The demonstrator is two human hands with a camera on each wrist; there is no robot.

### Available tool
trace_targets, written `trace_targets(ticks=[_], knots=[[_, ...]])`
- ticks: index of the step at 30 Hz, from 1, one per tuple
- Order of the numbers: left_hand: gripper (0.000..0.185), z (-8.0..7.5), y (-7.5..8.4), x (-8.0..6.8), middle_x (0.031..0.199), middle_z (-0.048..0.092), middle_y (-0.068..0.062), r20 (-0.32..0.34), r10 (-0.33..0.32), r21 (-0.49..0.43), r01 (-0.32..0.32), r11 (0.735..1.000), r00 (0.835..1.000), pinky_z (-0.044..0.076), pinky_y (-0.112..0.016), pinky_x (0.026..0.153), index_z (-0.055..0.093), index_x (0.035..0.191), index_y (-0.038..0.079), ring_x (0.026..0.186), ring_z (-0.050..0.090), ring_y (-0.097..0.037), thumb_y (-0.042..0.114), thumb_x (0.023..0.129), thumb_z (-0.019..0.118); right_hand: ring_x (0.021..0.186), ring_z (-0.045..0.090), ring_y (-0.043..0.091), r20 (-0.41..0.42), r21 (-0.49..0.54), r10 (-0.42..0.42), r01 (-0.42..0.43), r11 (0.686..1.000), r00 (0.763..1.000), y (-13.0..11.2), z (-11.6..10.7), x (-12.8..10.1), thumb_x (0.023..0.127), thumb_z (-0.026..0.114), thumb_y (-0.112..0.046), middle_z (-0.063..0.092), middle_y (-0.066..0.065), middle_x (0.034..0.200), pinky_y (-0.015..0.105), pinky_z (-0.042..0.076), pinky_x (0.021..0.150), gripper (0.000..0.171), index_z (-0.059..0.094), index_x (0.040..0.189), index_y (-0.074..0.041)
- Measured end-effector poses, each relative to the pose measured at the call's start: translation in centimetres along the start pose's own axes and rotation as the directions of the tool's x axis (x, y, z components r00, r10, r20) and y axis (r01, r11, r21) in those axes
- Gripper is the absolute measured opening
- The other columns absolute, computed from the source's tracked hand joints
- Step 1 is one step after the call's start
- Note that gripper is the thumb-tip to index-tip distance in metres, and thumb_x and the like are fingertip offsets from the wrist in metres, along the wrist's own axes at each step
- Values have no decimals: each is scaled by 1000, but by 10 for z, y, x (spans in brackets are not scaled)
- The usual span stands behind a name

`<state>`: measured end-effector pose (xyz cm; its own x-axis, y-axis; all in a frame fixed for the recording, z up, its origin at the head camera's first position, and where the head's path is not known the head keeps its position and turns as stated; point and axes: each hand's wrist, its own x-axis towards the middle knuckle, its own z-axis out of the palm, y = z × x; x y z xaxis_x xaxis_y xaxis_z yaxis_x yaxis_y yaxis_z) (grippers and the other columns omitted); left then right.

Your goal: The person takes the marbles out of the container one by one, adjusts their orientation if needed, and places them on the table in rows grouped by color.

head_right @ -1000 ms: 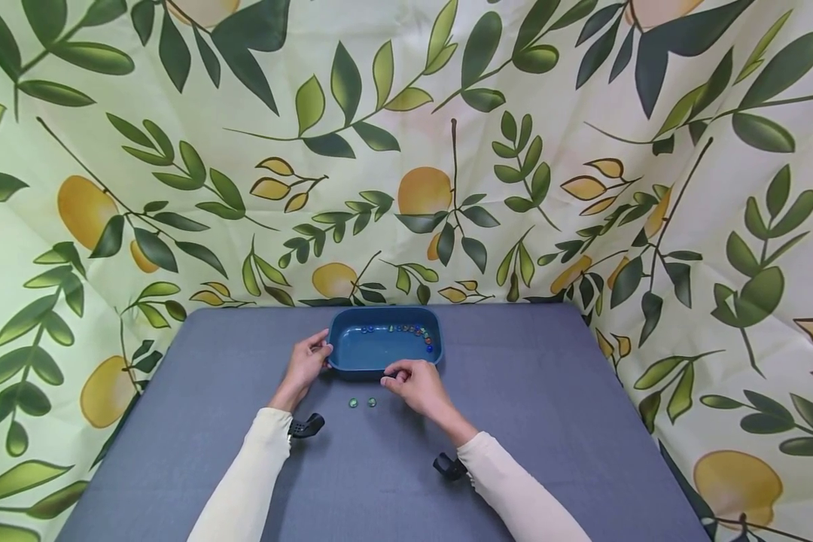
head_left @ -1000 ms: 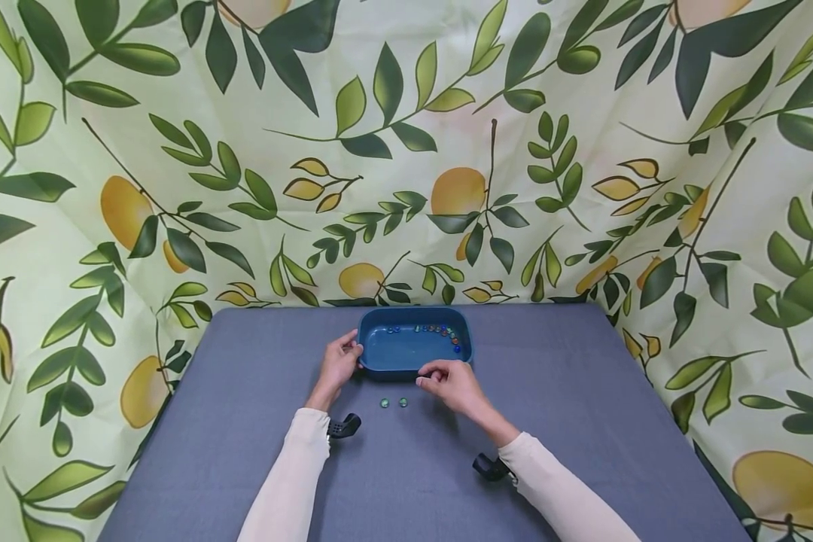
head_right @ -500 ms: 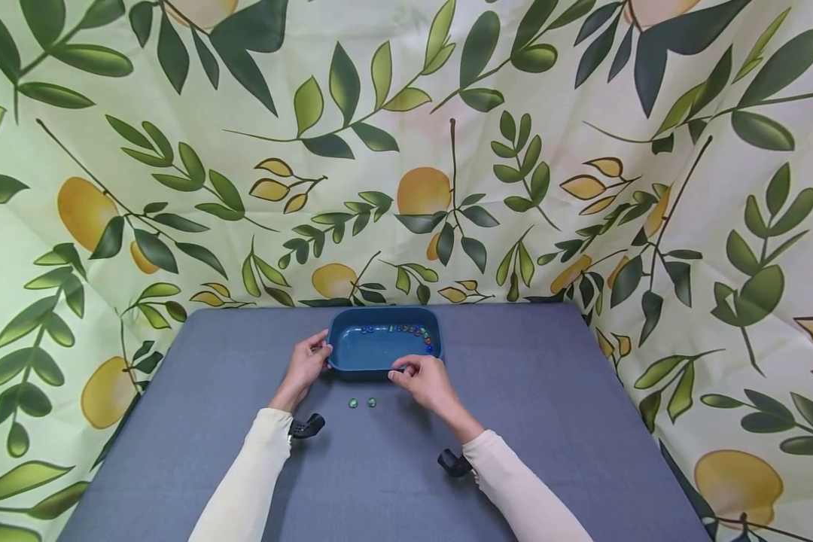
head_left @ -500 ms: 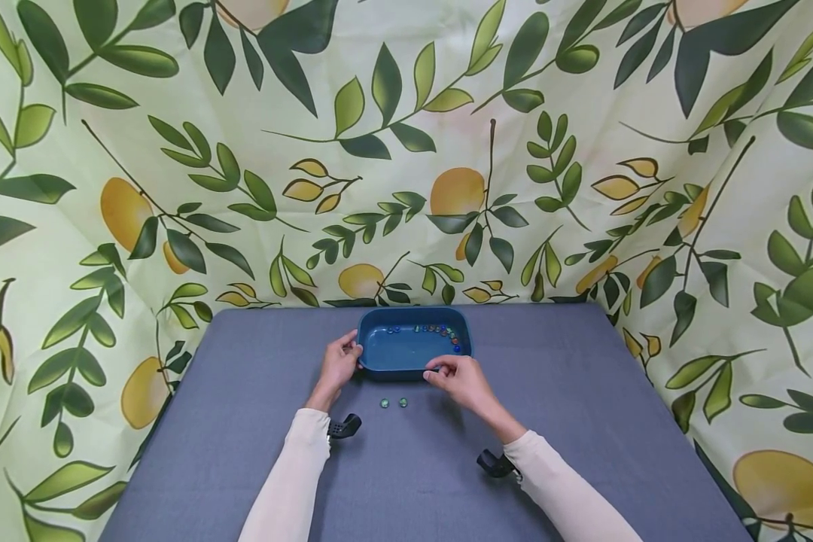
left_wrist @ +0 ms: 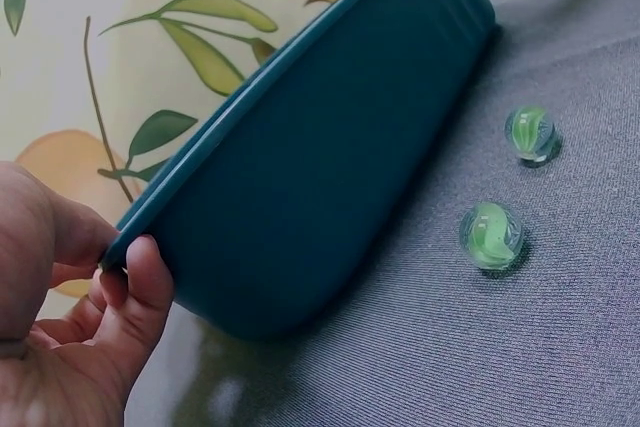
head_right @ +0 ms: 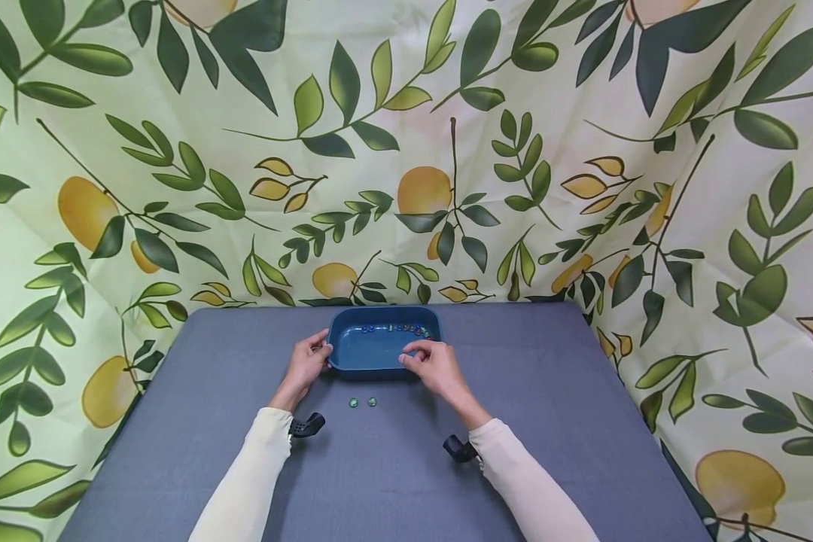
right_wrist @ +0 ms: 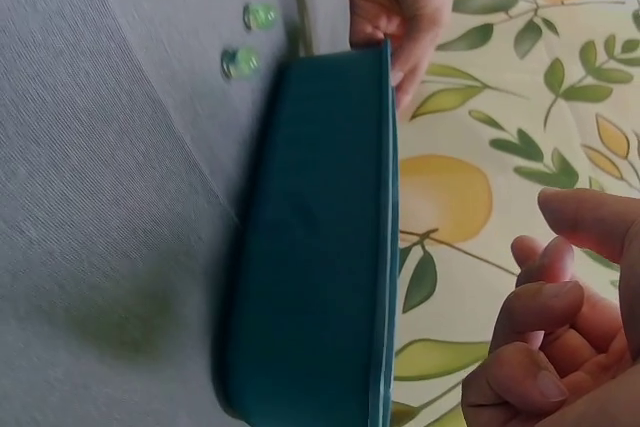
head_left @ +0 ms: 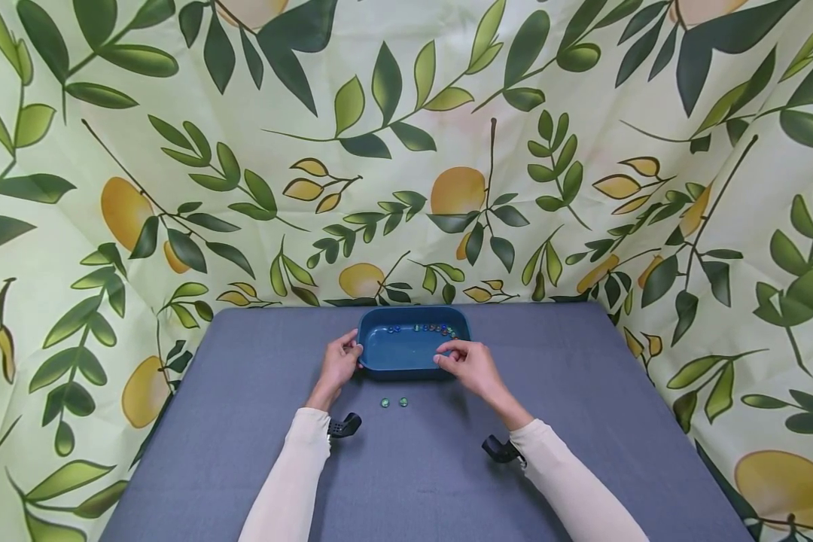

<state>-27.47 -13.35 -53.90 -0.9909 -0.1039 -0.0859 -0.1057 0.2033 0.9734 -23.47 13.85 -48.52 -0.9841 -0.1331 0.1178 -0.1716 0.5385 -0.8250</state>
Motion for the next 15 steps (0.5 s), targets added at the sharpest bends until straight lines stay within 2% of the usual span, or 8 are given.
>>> trace_targets(ticks=[9,15], knots=[[47,-1,0,-1,95,45,-5,1,-5,4,5,1000,1000,53,-26,61,46,145,3,72,53,-14,9,99,53,52,42,12,-49,-12,-11,10,1000,999,2,-6,22,88,73,-22,53,-1,64,24,32,50,22,75,101,-6],[46,-1,1,-2,95,45,-5,0,-10,-2,10,1000,1000,54,-27,63,46,145,2,74,52,-15,8,100,52,52,45,14,-81,-64,-24,19,998,996,-1,-3,45,88,72,-24,54,-1,64,26,36,53,22,75,102,-8]])
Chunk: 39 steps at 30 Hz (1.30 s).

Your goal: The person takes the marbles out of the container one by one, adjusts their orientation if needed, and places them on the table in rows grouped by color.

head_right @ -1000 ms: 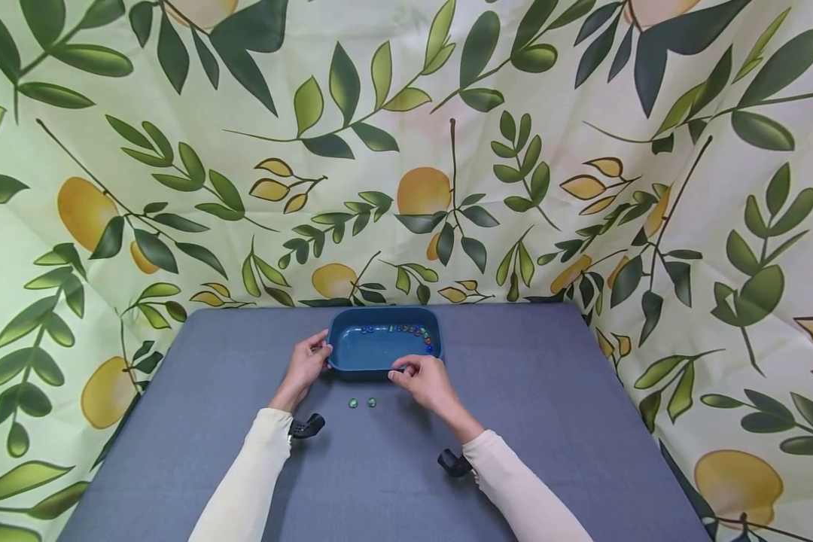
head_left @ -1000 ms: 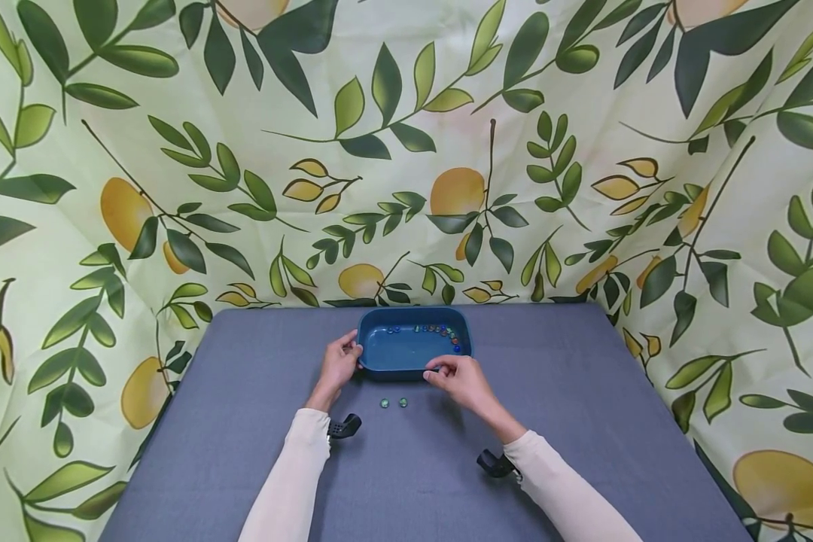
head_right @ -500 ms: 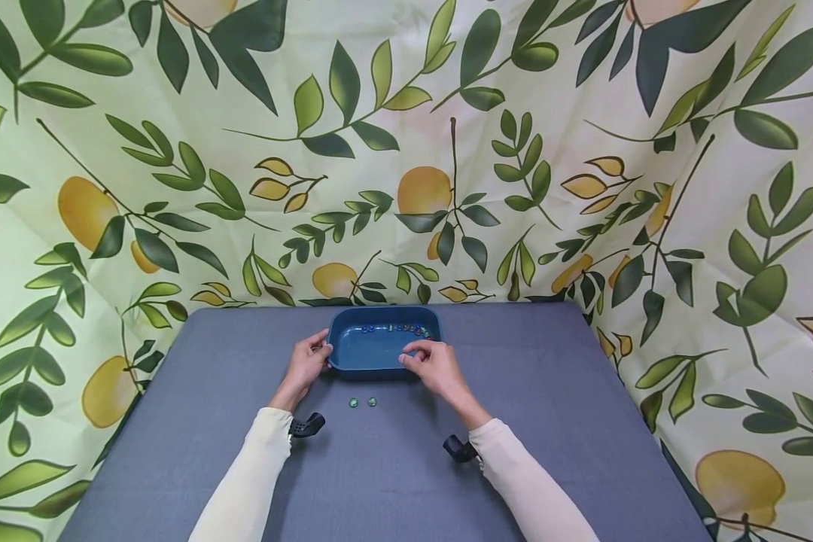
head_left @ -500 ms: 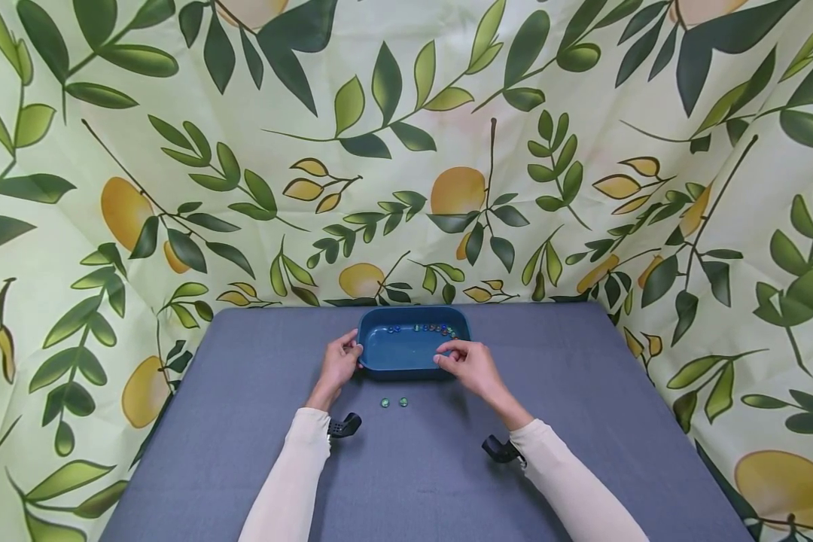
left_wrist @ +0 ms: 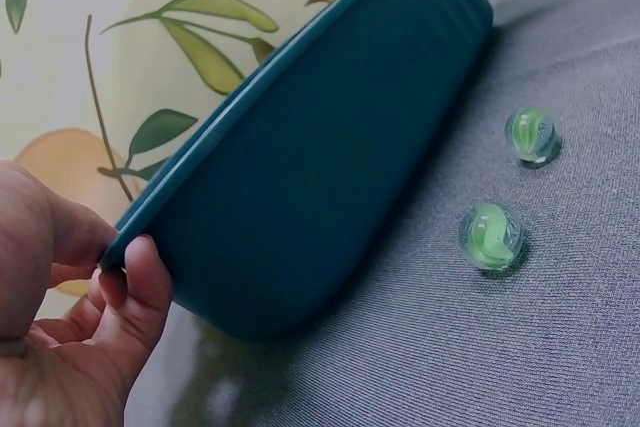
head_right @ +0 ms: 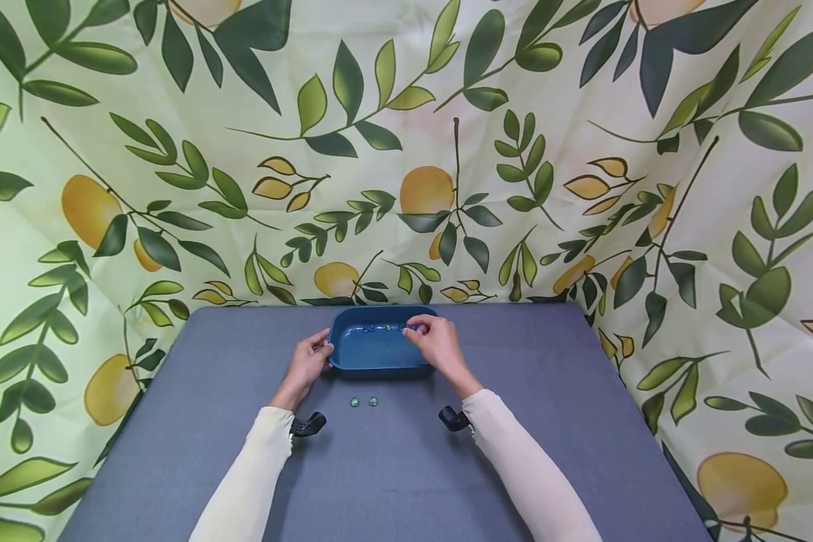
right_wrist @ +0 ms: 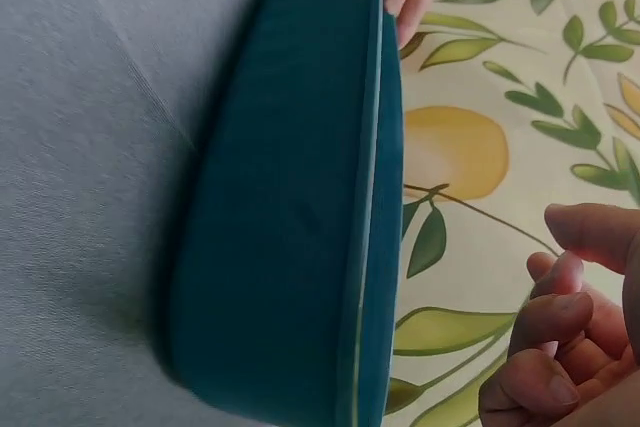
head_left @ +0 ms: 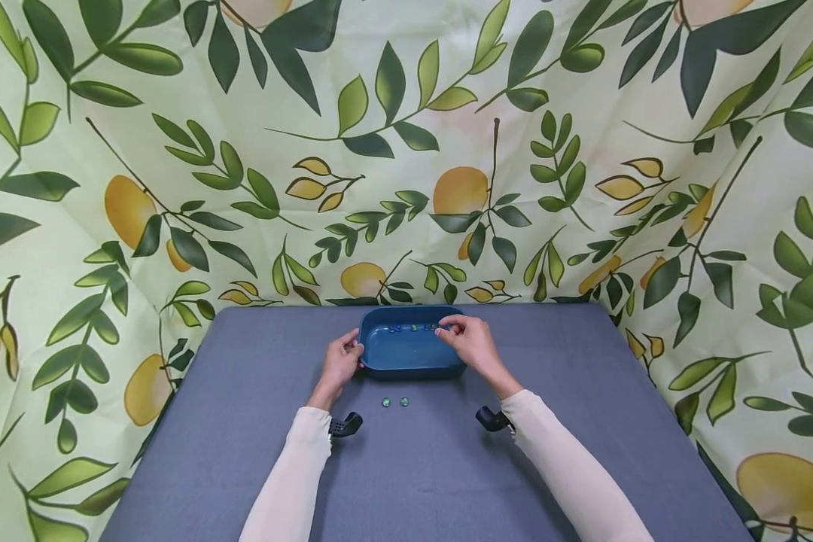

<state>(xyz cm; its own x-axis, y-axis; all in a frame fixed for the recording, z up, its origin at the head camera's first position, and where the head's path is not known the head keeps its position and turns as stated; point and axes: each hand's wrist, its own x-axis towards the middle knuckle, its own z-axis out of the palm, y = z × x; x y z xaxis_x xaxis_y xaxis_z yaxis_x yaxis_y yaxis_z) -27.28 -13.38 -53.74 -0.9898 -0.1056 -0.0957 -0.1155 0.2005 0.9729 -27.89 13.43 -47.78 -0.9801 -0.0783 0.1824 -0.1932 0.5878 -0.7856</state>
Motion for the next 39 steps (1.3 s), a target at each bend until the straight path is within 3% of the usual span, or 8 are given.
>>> trace_targets(ticks=[12,23,33,39], knots=[[47,0,2,-1,95,44,-5,3,-11,-21,11,1000,1000,55,-30,65,45,146,2,79,53,-17,7,100,51,59,51,14,9,-57,20,-20,998,1000,-3,30,33,88,73,-22,63,2,72,27,40,57,21,75,103,-9],[47,1,-2,3,90,46,-3,-1,39,-56,-39,998,999,53,-27,58,46,143,-3,72,50,-11,2,96,53,61,55,14,27,-98,86,-83,992,996,1,52,48,88,73,-26,67,1,75,27,43,58,21,75,104,-12],[46,0,1,0,91,47,-4,-15,11,-39,-11,999,1000,53,-26,60,47,144,0,74,51,-13,4,98,53,59,52,14,62,-168,127,-115,979,990,2,77,57,88,74,-26,65,0,71,26,40,57,21,76,105,-14],[46,0,3,-1,90,46,-3,-11,7,-65,-7,998,1000,53,-27,60,48,143,0,74,51,-14,3,97,53,69,62,17,87,-219,115,-94,971,989,0,89,61,87,74,-27,71,1,76,34,50,67,23,77,107,-16]])
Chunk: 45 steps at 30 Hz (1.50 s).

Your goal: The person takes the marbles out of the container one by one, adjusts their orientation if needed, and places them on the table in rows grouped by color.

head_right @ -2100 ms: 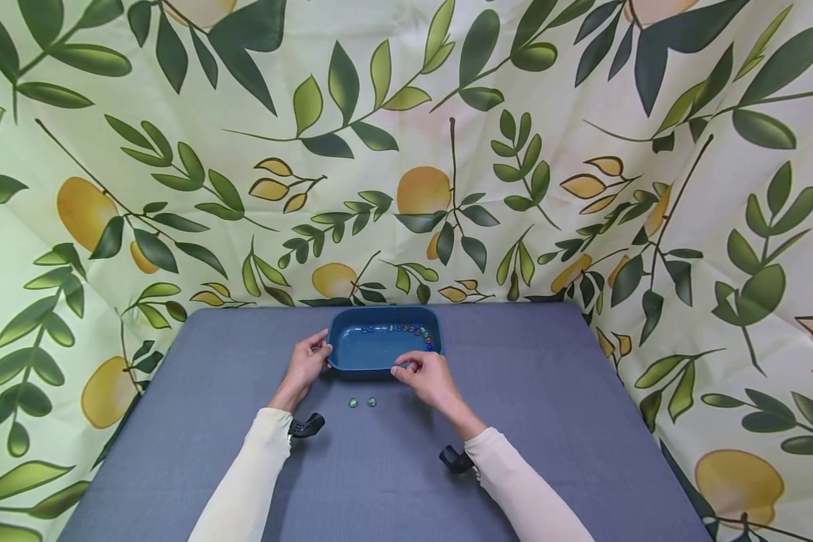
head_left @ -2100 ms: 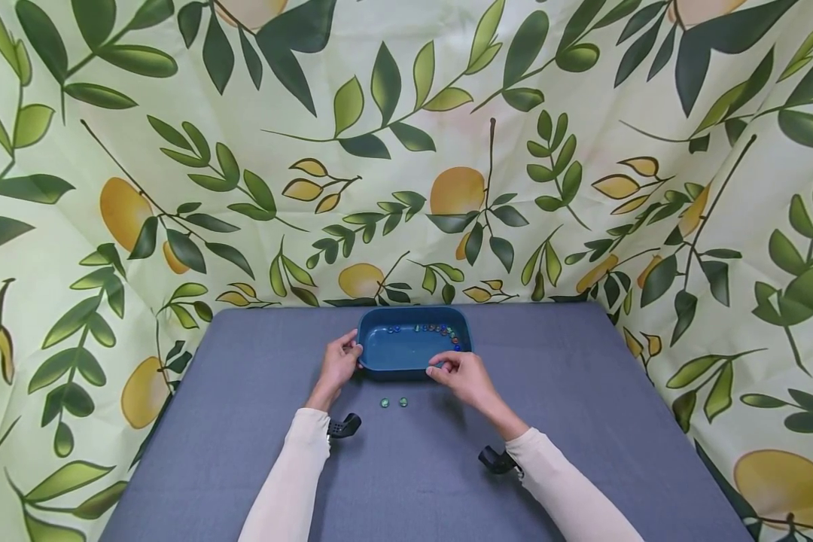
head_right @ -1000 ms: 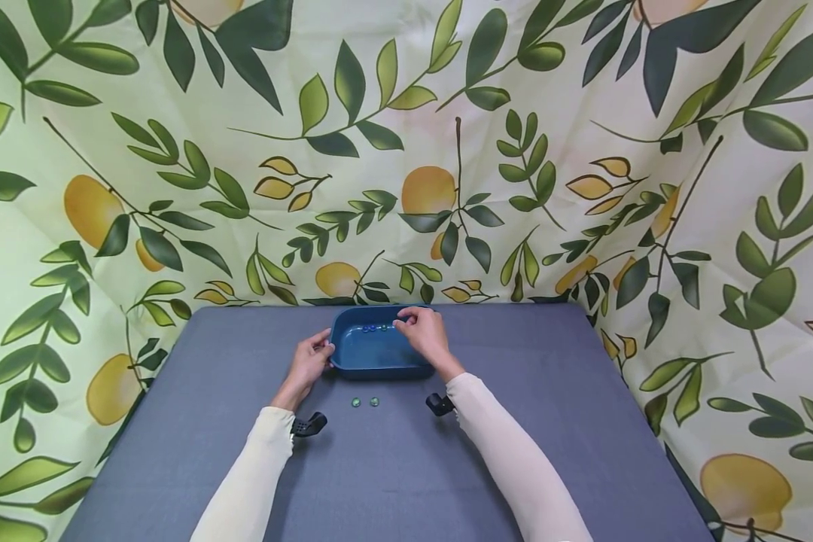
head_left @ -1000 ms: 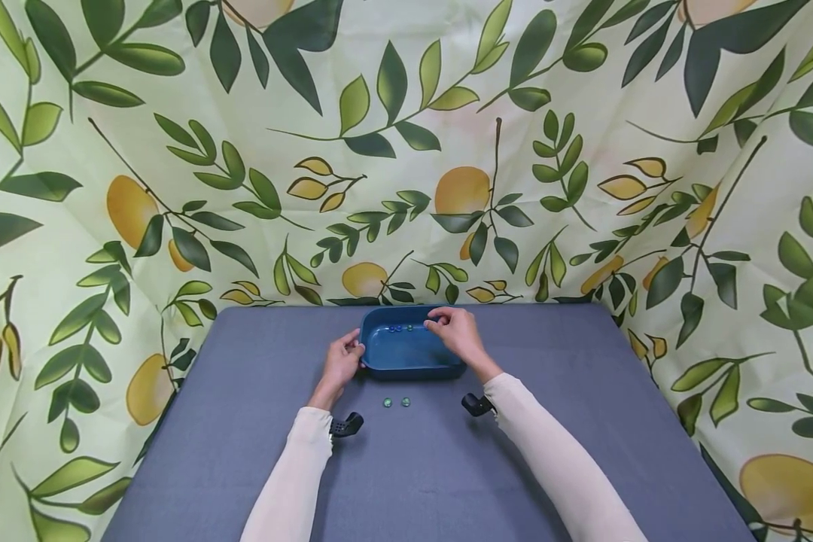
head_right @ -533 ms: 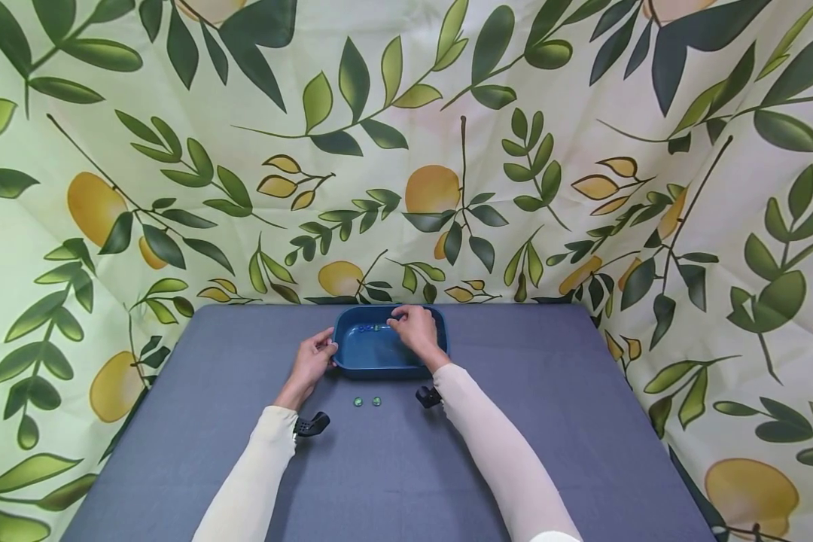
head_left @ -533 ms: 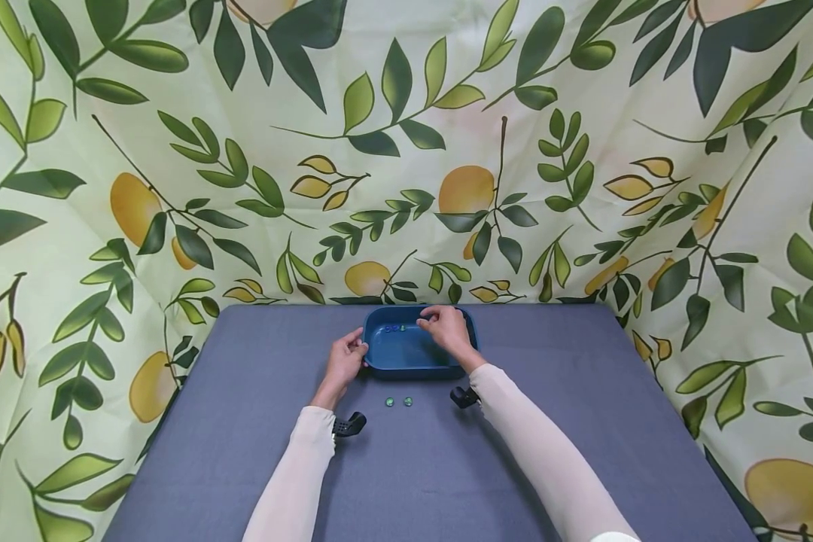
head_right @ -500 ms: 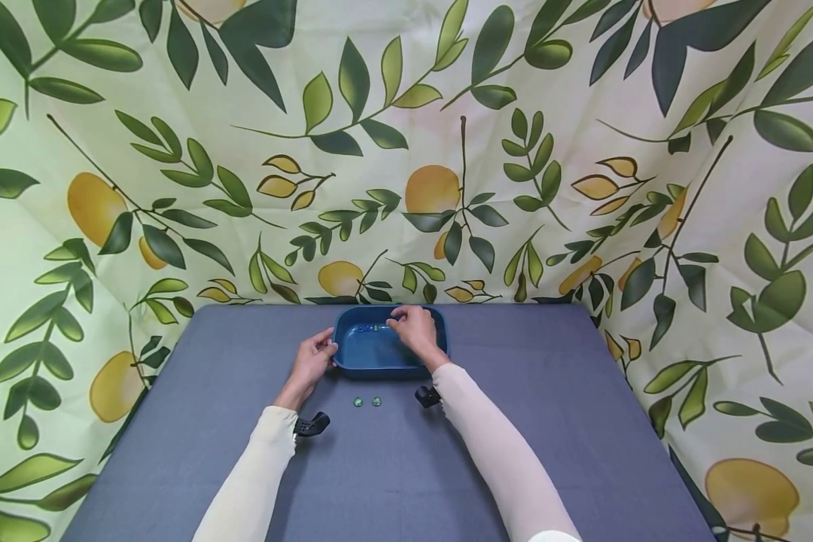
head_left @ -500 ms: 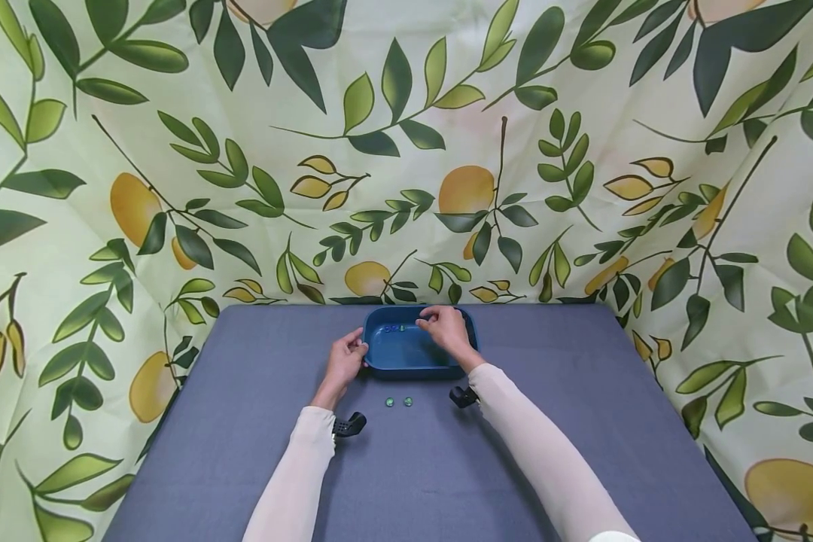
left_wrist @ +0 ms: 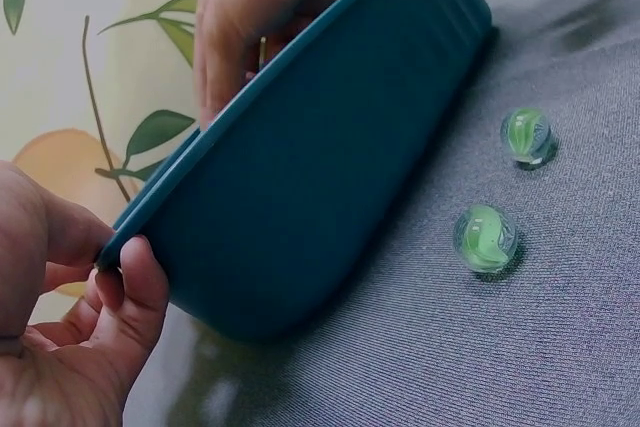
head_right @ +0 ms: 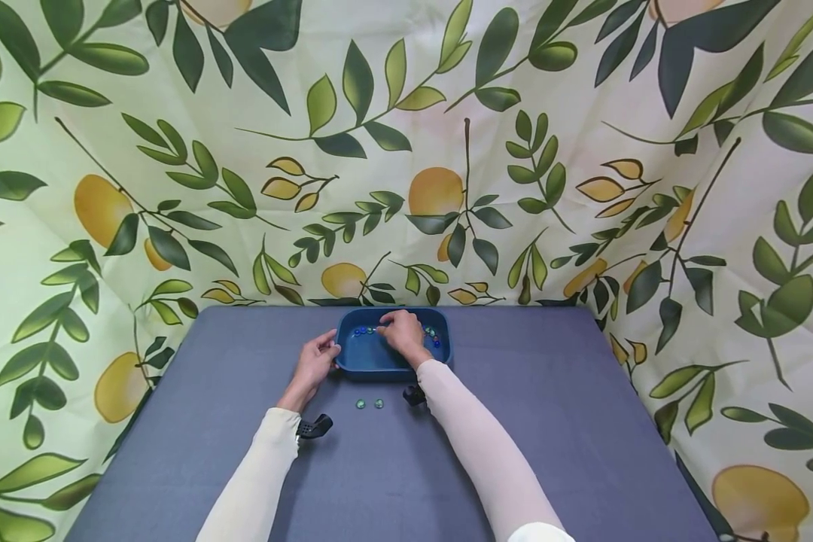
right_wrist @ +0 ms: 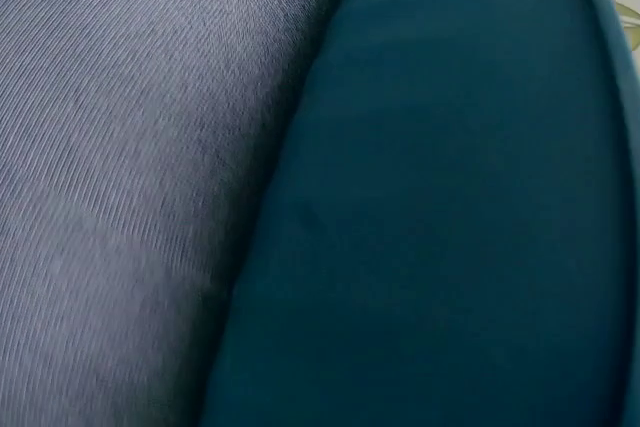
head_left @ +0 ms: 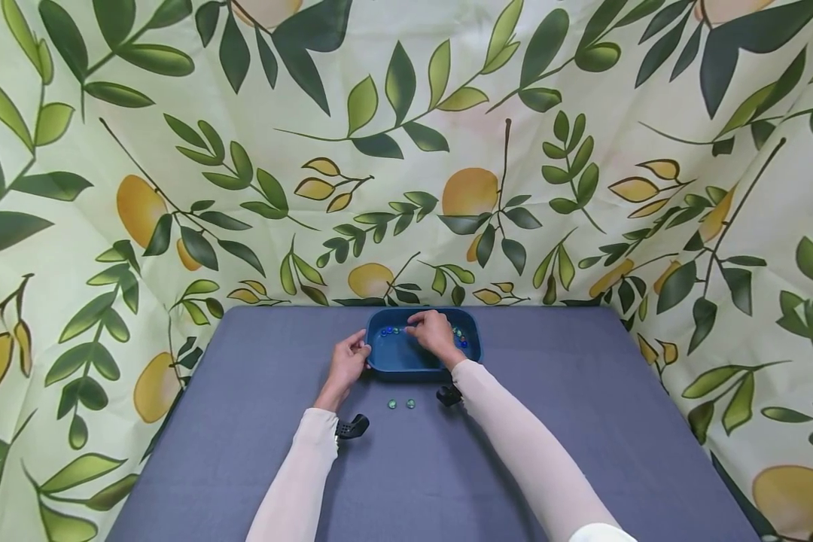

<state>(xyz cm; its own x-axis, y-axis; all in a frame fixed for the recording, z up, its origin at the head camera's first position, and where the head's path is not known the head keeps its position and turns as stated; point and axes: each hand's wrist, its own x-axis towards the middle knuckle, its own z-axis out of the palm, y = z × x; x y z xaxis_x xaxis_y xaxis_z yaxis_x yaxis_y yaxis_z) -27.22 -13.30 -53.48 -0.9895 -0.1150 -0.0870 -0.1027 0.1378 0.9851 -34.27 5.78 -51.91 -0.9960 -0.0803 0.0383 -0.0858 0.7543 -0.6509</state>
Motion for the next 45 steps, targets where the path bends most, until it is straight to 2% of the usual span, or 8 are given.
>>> trace_targets(ticks=[4,9,19,36,41,45], knots=[[46,1,0,0,91,47,-3,-3,10,5,-10,1000,1000,54,-30,61,47,143,-2,75,52,-15,2,97,53,89,69,22,26,-33,8,-7,999,1000,-3,7,4,86,75,-29,76,1,94,41,55,82,24,77,108,-19],[46,1,-1,1,92,47,-4,-10,-1,10,1,1000,1000,55,-30,62,48,143,-1,76,52,-15,2,97,53,105,67,27,52,-39,30,-28,999,998,-6,15,8,85,76,-30,74,3,113,46,52,91,25,77,108,-20],[45,0,-2,0,92,48,-4,-17,4,4,-4,1000,1000,54,-28,60,49,142,-1,73,52,-12,3,97,54,110,65,30,53,-48,56,-54,997,997,-9,24,11,85,76,-28,72,6,117,52,47,99,26,76,110,-20],[46,3,-2,0,91,46,-3,-10,13,1,-13,1000,1000,56,-34,64,49,142,-1,77,53,-15,4,96,55,102,66,28,59,-38,53,-51,998,997,-4,29,12,87,75,-26,73,7,111,47,50,93,18,77,102,-18],[46,3,-1,0,92,46,-3,-18,16,-19,-16,1000,1000,54,-28,61,49,141,-2,77,51,-14,2,96,55,92,67,24,41,-51,16,-14,999,999,-5,24,11,86,75,-27,75,3,98,44,52,86,17,77,100,-18],[46,1,-1,0,93,46,-4,-18,4,-5,-4,1000,1000,54,-26,60,48,142,-2,82,53,-19,2,96,54,79,65,19,10,-20,-18,18,1000,1000,-9,14,9,86,74,-29,74,0,84,37,53,74,17,77,99,-19]])
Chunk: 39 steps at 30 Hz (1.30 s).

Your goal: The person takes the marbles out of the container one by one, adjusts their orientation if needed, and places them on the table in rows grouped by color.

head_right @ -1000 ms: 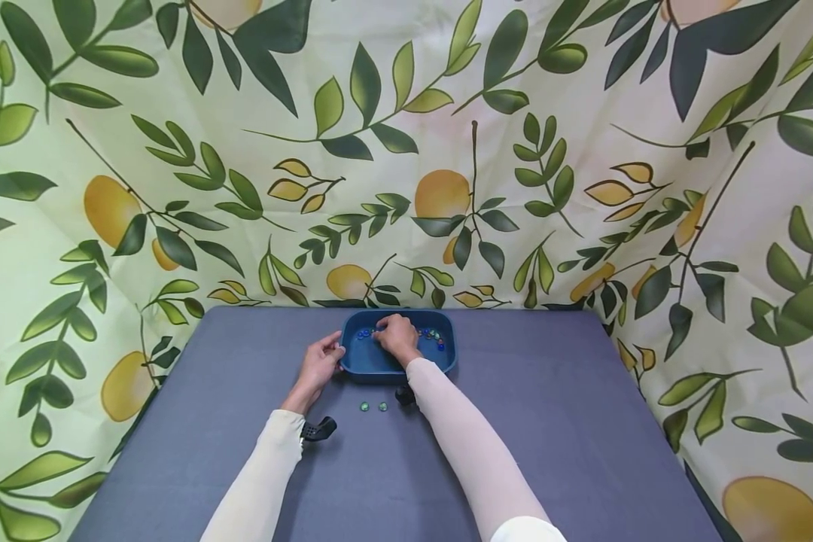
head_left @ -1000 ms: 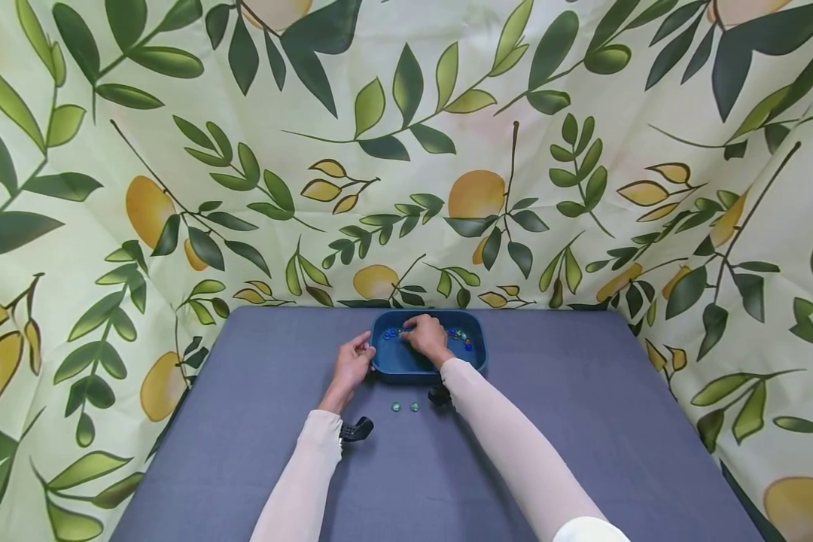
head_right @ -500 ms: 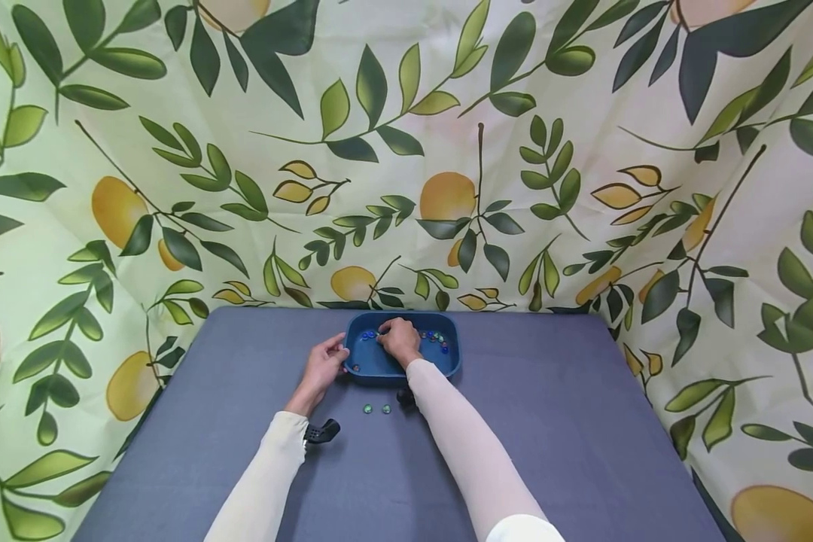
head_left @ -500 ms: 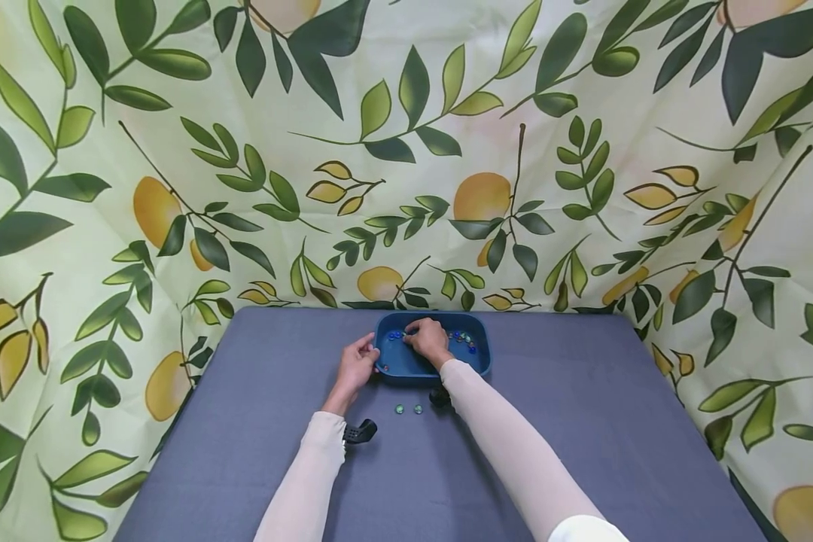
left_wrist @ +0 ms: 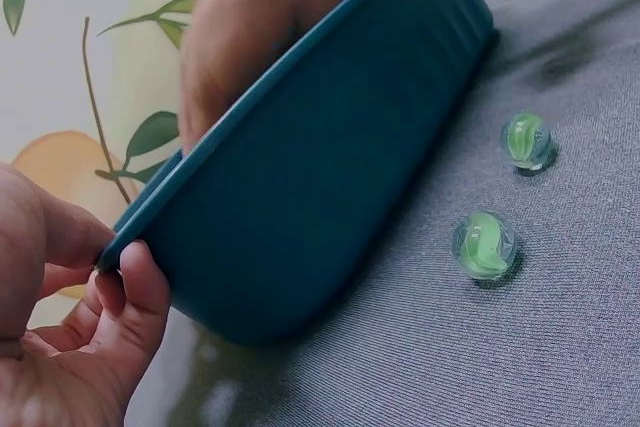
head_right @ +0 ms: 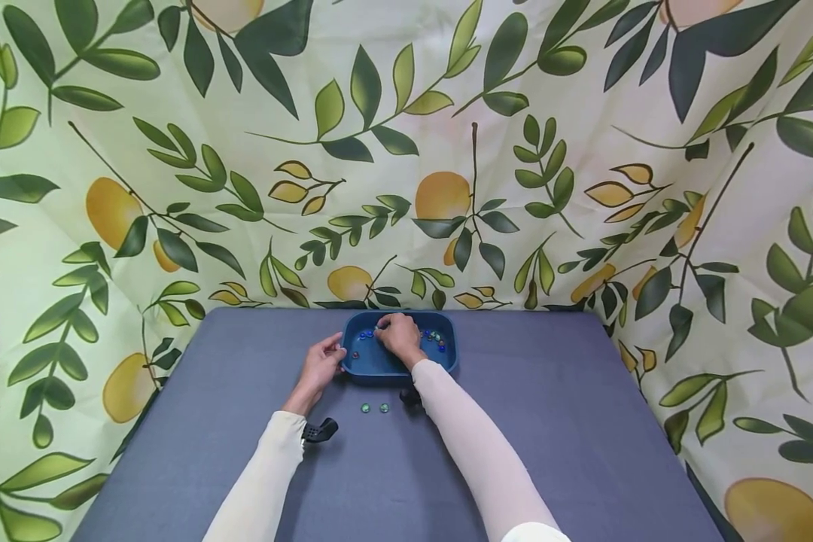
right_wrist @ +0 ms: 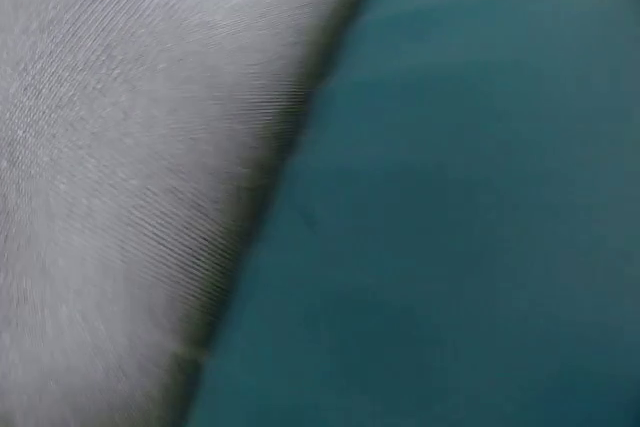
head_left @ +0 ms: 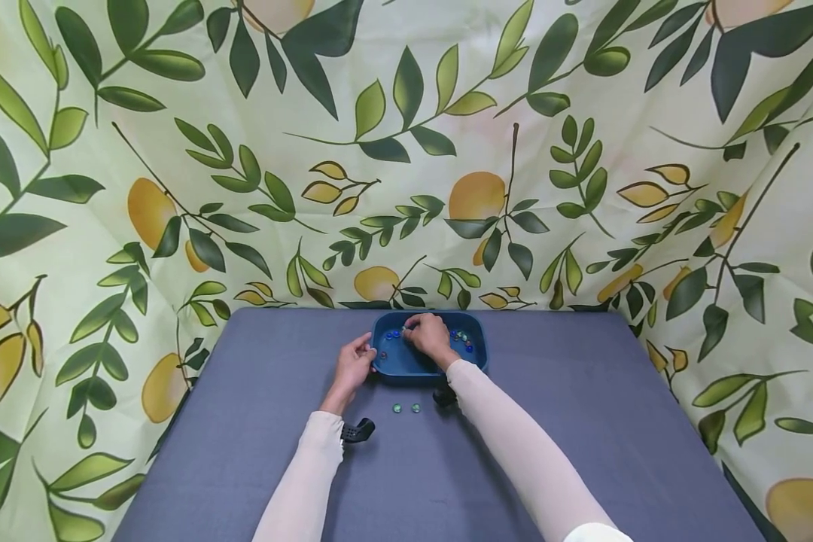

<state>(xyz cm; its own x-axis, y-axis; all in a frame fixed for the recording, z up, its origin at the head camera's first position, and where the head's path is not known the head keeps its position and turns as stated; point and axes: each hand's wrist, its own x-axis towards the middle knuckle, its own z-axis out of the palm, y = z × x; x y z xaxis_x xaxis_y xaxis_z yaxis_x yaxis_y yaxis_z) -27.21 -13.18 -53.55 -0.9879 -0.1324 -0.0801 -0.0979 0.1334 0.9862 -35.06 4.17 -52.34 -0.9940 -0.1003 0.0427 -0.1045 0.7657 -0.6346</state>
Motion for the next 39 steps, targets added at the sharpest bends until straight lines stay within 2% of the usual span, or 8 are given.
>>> trace_targets(ticks=[4,8,12,16,19,30,39], knots=[[46,1,2,0,93,46,-5,4,6,19,-6,1000,1000,54,-28,61,48,143,-2,84,55,-22,2,97,53,66,59,14,-33,96,-16,19,995,999,-3,-17,-7,87,74,-28,69,-2,74,29,46,61,18,77,100,-17],[46,1,4,-2,92,46,-5,7,22,40,-22,999,1000,55,-32,61,47,143,-4,77,53,-17,0,97,52,58,52,14,-58,184,-37,47,982,998,-4,-34,-19,88,74,-28,63,-2,68,27,38,54,18,76,101,-15],[47,1,3,-2,91,46,-5,11,27,53,-27,998,1000,55,-34,62,46,143,-5,72,50,-12,0,96,52,55,48,14,-86,224,-83,101,969,993,-5,-46,-33,88,73,-29,59,-3,65,26,35,52,18,76,100,-16],[47,1,2,-1,92,46,-5,16,14,49,-15,999,1000,55,-32,61,45,143,-5,74,50,-14,1,97,52,52,44,14,-125,239,-145,172,956,982,-4,-55,-53,88,73,-29,56,-3,63,26,33,52,18,76,99,-16],[47,0,2,-1,91,46,-5,19,14,47,-15,999,1000,54,-32,61,45,143,-6,74,50,-15,0,97,51,51,42,14,-130,260,-163,192,946,978,-2,-59,-70,88,74,-28,54,-3,63,26,33,51,17,76,100,-16],[47,0,4,-2,93,46,-5,11,-16,40,16,999,1000,55,-33,65,45,144,-2,78,50,-17,1,97,51,49,43,9,-110,255,-178,201,946,978,20,-60,-122,86,75,-23,54,-5,61,22,36,50,13,76,97,-17],[48,0,-3,4,95,44,-4,9,-24,30,23,999,1000,55,-32,65,45,145,0,80,49,-14,3,97,52,49,43,3,-32,225,-166,169,960,986,43,-40,-148,85,77,-23,54,-11,60,20,36,48,8,75,92,-20]])
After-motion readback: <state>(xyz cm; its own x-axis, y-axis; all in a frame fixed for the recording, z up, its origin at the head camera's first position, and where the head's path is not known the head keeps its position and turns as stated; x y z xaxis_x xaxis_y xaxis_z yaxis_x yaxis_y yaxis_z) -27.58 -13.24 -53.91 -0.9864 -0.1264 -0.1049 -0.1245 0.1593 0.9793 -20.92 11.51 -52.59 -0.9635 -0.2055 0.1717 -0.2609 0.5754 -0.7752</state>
